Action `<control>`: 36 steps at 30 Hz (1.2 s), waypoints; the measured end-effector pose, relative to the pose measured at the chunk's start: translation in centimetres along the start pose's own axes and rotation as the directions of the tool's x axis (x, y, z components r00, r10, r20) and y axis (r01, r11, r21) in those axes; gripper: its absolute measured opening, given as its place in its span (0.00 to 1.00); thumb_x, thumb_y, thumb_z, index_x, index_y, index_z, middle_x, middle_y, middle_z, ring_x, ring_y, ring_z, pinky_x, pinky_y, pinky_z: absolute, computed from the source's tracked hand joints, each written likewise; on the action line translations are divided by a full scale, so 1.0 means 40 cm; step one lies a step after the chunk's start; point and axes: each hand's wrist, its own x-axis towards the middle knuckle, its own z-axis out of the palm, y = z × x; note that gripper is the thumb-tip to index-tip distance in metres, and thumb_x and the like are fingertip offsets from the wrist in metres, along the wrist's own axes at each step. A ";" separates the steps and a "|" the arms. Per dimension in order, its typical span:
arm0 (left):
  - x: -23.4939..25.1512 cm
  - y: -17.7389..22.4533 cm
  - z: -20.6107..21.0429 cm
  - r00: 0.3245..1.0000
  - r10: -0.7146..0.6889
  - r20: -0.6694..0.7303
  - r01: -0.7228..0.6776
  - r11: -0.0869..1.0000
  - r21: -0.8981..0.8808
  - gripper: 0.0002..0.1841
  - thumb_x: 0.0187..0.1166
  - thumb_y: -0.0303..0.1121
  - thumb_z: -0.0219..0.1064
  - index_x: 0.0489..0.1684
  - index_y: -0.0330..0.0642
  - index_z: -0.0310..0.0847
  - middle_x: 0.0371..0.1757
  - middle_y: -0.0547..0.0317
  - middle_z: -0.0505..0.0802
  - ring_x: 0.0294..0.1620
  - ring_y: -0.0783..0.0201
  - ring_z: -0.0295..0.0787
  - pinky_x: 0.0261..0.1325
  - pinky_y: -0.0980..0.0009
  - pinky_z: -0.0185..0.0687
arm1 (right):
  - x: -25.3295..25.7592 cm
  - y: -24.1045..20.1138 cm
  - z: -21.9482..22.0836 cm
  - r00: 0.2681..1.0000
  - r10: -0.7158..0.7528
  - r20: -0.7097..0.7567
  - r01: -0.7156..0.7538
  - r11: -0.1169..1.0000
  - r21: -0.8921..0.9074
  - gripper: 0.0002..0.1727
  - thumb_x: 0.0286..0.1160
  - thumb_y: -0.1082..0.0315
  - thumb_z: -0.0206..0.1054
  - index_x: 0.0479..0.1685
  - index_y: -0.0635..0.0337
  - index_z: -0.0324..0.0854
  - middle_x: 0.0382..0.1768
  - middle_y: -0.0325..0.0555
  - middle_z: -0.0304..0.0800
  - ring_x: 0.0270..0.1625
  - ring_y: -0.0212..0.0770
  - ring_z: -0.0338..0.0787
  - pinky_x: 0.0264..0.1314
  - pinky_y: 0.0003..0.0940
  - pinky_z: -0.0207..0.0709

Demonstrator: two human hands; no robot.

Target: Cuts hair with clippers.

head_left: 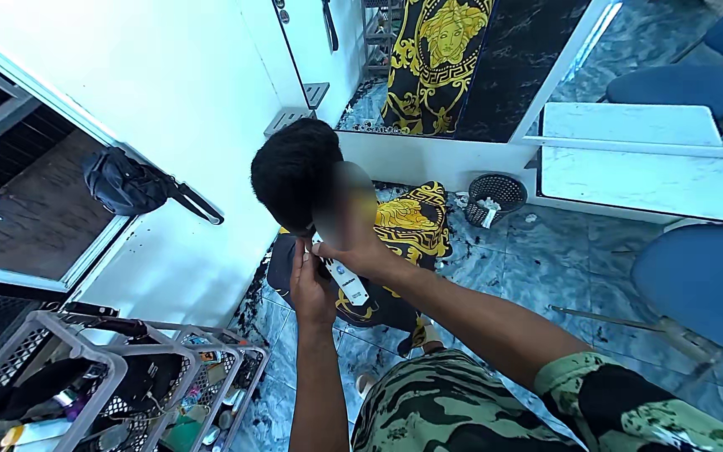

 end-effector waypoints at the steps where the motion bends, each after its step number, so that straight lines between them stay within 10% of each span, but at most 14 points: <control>1: 0.000 -0.002 -0.003 1.000 0.003 0.005 -0.003 1.000 0.003 0.26 0.96 0.37 0.42 0.92 0.47 0.57 0.80 0.49 0.80 0.77 0.55 0.79 0.78 0.51 0.76 | -0.001 0.000 0.004 1.000 -0.017 0.003 0.017 1.000 -0.007 0.34 0.60 0.55 0.84 0.59 0.60 0.69 0.38 0.54 0.86 0.36 0.48 0.90 0.38 0.49 0.88; 36: -0.003 0.005 -0.003 1.000 -0.004 0.009 0.004 1.000 0.006 0.25 0.95 0.37 0.43 0.90 0.47 0.62 0.75 0.50 0.84 0.71 0.55 0.83 0.73 0.53 0.80 | -0.021 -0.062 -0.013 0.996 0.049 0.079 -0.058 0.991 0.117 0.31 0.64 0.58 0.82 0.59 0.63 0.70 0.37 0.55 0.90 0.34 0.47 0.92 0.37 0.45 0.89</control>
